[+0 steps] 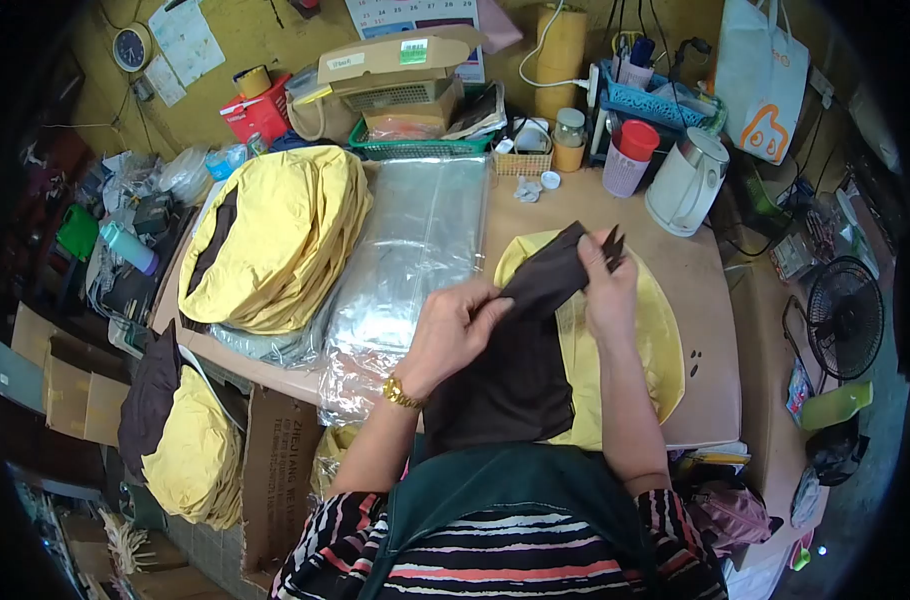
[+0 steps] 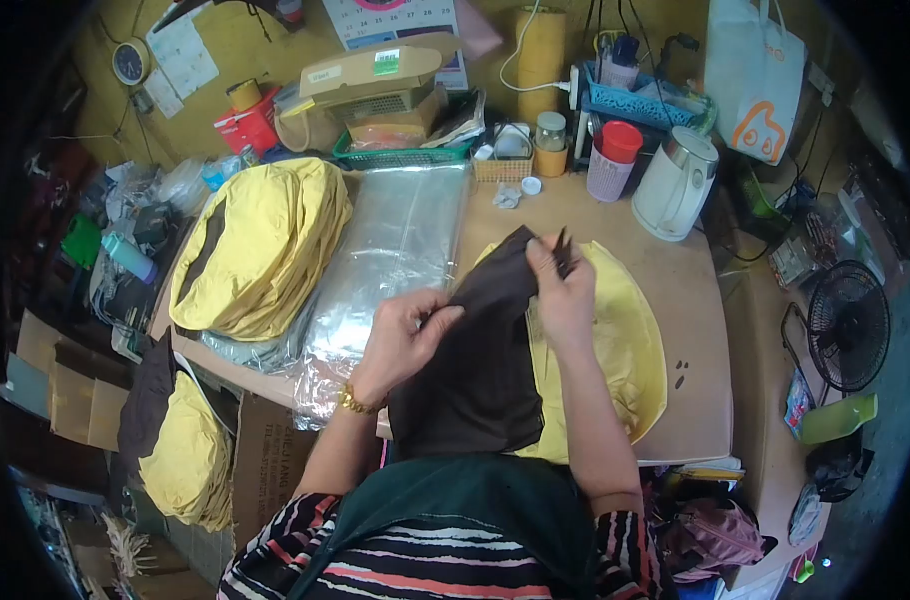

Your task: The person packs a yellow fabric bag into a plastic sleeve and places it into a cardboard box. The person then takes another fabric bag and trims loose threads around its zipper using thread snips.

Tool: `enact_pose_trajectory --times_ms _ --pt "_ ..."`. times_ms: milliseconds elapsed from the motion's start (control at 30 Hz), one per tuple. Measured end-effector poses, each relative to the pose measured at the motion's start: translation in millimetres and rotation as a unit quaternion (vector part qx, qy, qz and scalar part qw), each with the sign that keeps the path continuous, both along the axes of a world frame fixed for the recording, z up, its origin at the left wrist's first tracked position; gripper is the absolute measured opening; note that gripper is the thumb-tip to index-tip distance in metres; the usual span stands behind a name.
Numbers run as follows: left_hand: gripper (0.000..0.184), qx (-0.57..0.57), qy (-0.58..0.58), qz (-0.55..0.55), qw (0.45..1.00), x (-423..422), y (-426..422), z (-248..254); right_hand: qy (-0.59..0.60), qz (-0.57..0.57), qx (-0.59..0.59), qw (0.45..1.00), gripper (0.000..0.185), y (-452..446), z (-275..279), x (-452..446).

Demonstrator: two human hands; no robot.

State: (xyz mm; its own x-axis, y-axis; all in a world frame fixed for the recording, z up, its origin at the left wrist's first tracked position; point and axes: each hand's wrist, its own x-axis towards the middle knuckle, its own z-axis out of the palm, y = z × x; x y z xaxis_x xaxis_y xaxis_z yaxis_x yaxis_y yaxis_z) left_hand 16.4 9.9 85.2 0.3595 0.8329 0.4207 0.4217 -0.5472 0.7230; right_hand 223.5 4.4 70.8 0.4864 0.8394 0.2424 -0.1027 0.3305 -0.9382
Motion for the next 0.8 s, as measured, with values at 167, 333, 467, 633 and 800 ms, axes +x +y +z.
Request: enact_pose_trajectory --times_ms 167,333,467,633,800 --pt "0.041 -0.026 -0.149 0.208 0.966 -59 39 -46 0.020 -0.067 0.046 0.996 0.016 12 5 67" --pt "0.029 -0.043 -0.240 0.169 0.955 -91 45 -38 0.045 -0.030 0.128 0.990 0.013 15 14 77" --pt "0.054 0.016 -0.080 0.004 0.997 -36 20 -5 0.042 -0.037 0.104 0.993 0.015 22 12 60" --pt "0.031 -0.141 -0.004 -0.115 0.983 -22 29 6 -0.013 -0.023 0.086 0.996 0.016 25 10 65" --pt "0.018 -0.180 -0.060 -0.149 0.970 -32 30 6 -0.024 -0.033 0.069 0.997 0.016 19 18 68"
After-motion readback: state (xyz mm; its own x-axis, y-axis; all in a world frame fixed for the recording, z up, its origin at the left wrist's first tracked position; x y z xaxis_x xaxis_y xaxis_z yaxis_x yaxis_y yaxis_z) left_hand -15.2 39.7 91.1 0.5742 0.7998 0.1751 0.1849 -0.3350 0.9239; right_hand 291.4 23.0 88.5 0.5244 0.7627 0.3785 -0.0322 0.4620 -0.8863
